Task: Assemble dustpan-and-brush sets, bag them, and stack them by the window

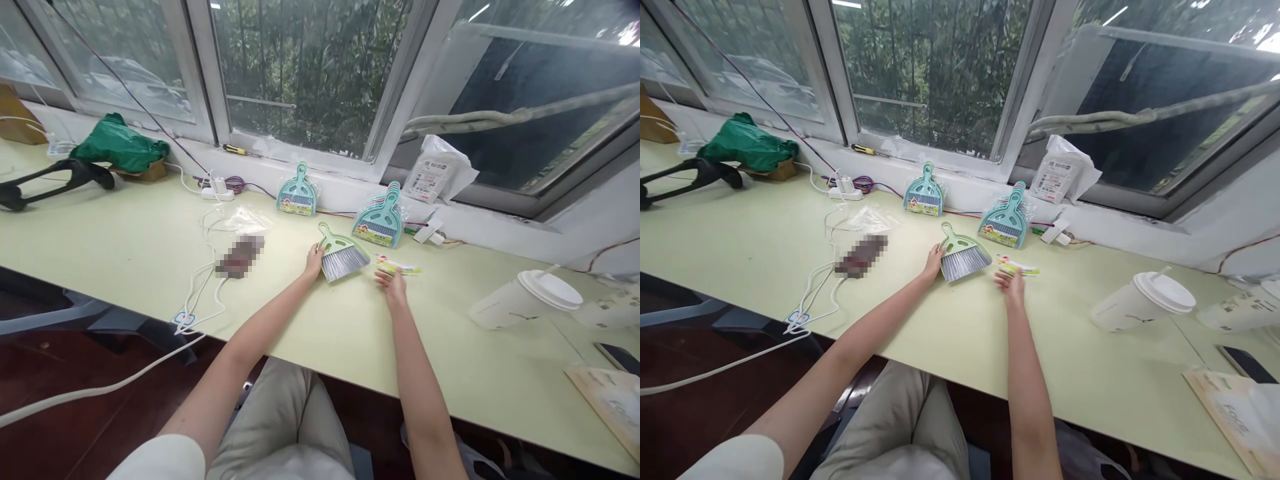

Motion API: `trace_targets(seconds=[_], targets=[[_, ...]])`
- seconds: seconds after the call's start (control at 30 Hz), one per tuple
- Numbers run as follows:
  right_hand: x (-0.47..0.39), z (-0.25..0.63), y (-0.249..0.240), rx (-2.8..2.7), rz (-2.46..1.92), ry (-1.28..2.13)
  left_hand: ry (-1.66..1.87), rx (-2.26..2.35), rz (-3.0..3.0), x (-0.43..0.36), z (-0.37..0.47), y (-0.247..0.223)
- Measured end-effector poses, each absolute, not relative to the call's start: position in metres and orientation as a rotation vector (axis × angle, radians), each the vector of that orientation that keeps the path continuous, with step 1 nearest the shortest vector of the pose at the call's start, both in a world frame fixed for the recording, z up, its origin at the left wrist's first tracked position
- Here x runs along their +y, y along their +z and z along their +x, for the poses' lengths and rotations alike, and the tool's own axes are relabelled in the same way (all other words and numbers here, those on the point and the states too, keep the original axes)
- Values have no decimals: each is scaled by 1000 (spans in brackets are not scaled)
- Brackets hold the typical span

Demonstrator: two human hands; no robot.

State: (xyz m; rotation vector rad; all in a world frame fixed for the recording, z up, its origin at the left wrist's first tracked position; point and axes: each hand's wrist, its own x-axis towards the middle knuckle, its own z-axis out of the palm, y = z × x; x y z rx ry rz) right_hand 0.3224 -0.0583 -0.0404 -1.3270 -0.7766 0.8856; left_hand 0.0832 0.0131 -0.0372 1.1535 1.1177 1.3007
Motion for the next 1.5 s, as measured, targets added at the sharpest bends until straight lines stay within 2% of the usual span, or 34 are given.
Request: trace_targets(seconds=[0.1, 0.2, 0.37, 0.53, 1.0, 1.23, 1.5], targets=[[-61, 345, -35, -551, -1375, 904, 1403, 1221, 1152, 13, 68, -35], [-67, 331, -26, -579, -1447, 866, 1439, 1226, 1259, -1, 69, -26], [-80, 260, -12, -1246, -1471, 337, 1307, 974, 1697, -43, 90, -7], [-85, 245, -5, -1375, -1508, 67, 1238, 804, 1921, -68, 97, 5], [-74, 265, -6, -1300, -1412, 130, 1203, 735, 1897, -48, 90, 23], [-73, 271, -5, -1327, -1406, 264, 1122, 719, 1984, -34, 83, 24], [-84, 258, 10, -1396, -1596, 50, 1189, 848, 2171, -44, 87, 13]])
